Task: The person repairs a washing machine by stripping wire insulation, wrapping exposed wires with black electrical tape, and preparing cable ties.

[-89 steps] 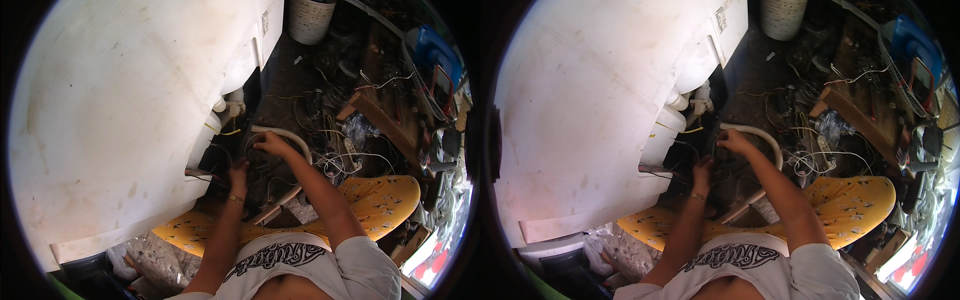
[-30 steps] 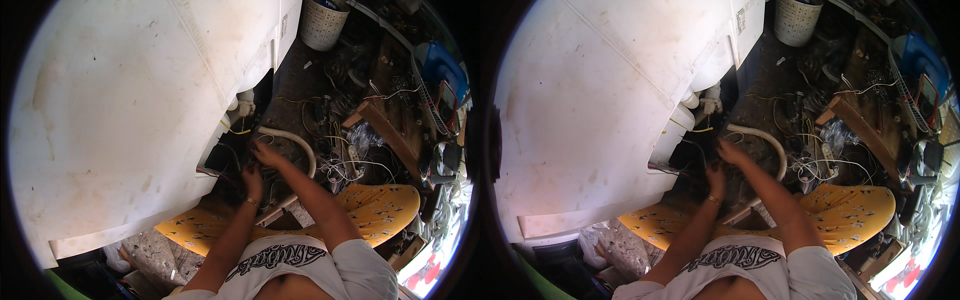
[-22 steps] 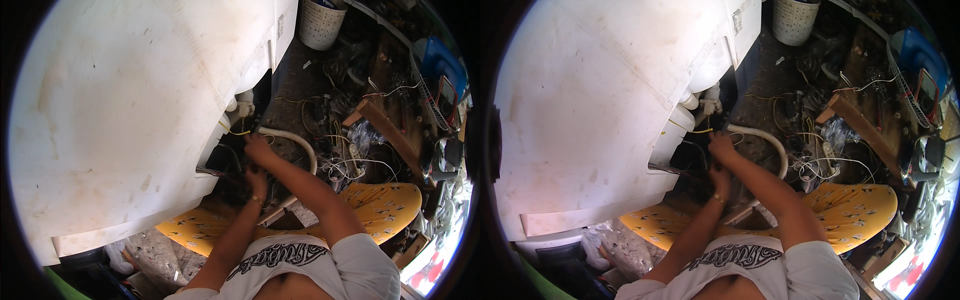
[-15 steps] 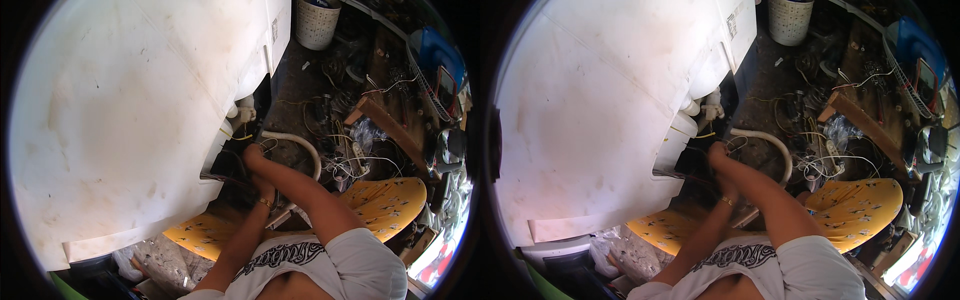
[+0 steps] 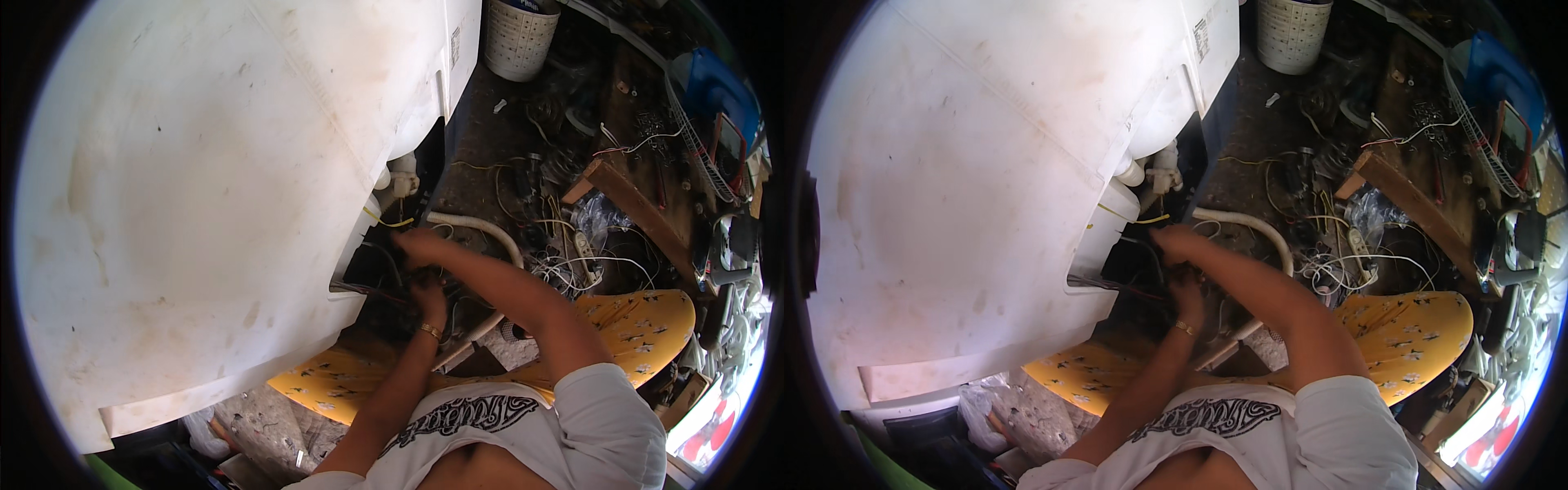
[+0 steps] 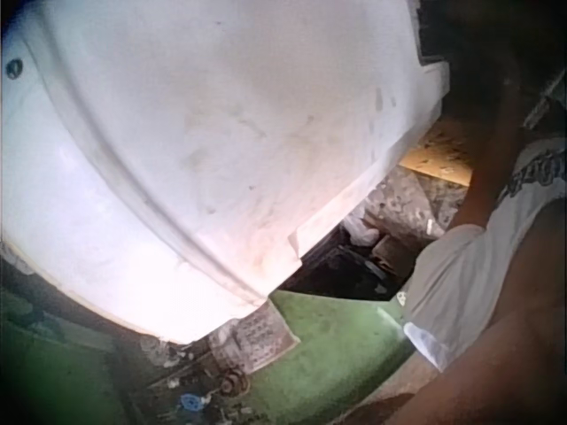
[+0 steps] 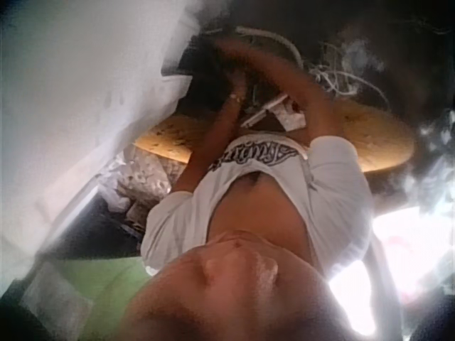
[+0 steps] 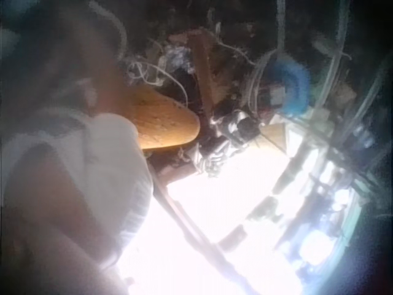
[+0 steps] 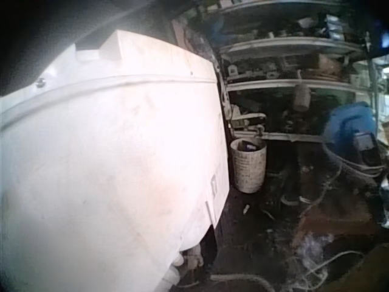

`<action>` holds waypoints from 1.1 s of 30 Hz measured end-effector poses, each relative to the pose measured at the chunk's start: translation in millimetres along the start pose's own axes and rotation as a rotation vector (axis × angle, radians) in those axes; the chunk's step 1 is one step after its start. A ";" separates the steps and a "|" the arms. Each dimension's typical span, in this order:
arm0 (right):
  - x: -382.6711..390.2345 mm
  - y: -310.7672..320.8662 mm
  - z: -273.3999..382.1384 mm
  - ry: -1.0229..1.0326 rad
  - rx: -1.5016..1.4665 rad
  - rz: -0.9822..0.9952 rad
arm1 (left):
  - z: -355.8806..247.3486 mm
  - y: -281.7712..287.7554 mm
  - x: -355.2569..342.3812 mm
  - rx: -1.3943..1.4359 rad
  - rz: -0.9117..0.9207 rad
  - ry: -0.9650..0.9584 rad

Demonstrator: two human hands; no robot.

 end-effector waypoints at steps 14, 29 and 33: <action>91.0 16.6 -43.0 0.336 0.146 -0.035 | 6.2 8.0 -15.2 0.148 0.291 0.417; 25.0 13.1 -16.3 0.040 -0.069 -0.233 | -54.9 -12.1 -5.9 -0.682 0.062 -0.257; 1.9 -3.6 -1.4 -0.140 0.181 0.063 | -75.9 -8.1 2.1 -0.730 -0.030 -0.412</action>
Point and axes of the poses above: each hand's wrist, its own x-axis away from the middle knuckle, its own y-axis out of the back of the hand, z = x × y, the point moved 7 cm from there along -x, towards the middle knuckle, and after that the axes turned 5 degrees about z, right-handed, at the moved point
